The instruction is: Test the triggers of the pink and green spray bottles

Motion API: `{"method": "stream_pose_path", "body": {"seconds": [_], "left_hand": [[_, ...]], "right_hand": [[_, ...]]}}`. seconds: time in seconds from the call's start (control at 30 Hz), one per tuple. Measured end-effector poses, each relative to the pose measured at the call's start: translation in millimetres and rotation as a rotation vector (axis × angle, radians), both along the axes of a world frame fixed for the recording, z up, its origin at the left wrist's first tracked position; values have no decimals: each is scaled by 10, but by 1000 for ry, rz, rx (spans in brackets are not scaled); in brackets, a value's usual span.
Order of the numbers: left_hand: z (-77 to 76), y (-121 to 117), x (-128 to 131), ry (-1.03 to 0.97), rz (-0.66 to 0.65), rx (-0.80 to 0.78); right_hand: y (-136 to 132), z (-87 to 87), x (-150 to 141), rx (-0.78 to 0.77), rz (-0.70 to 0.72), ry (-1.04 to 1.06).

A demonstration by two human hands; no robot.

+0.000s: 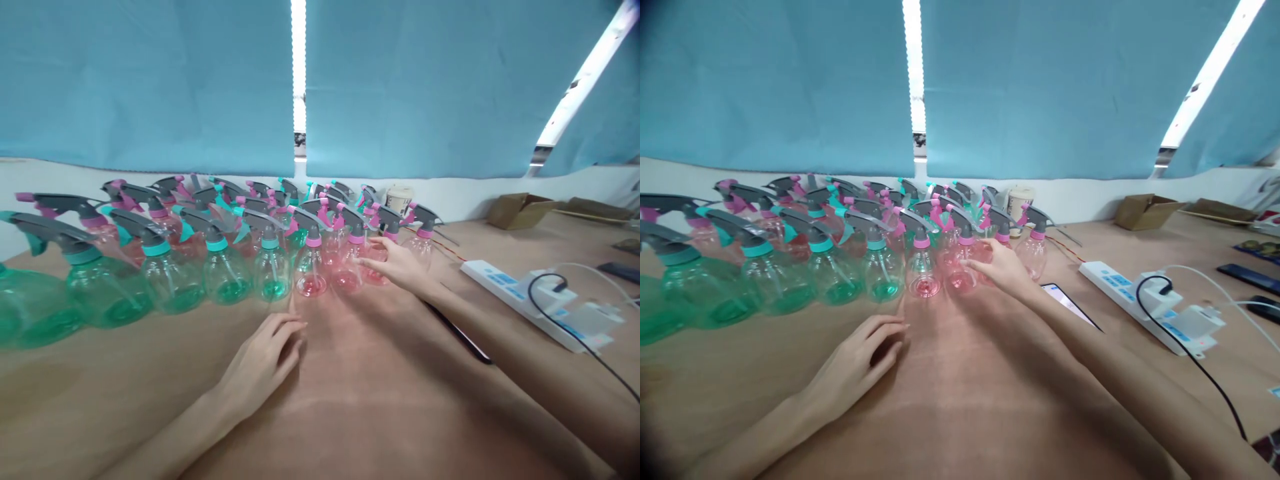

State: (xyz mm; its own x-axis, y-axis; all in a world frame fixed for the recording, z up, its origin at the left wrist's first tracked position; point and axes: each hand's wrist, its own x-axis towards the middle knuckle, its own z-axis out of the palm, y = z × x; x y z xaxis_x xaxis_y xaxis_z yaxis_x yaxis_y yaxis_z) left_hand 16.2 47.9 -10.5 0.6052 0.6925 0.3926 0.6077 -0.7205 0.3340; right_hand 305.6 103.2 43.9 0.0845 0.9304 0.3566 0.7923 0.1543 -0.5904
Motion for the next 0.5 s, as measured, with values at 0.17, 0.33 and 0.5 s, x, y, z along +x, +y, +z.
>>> {"method": "stream_pose_path", "body": {"seconds": [0.17,0.33,0.5], "left_hand": [[5,-13,-6,-17,18,-15],[32,-30,-26,-45,43,-31],[78,-124,31,-176,111,-164]], "right_hand": [[178,-138,-165,6,19,18],[168,-185,-203,33,34,10],[-185,-162,-128,19,116,36]]}}
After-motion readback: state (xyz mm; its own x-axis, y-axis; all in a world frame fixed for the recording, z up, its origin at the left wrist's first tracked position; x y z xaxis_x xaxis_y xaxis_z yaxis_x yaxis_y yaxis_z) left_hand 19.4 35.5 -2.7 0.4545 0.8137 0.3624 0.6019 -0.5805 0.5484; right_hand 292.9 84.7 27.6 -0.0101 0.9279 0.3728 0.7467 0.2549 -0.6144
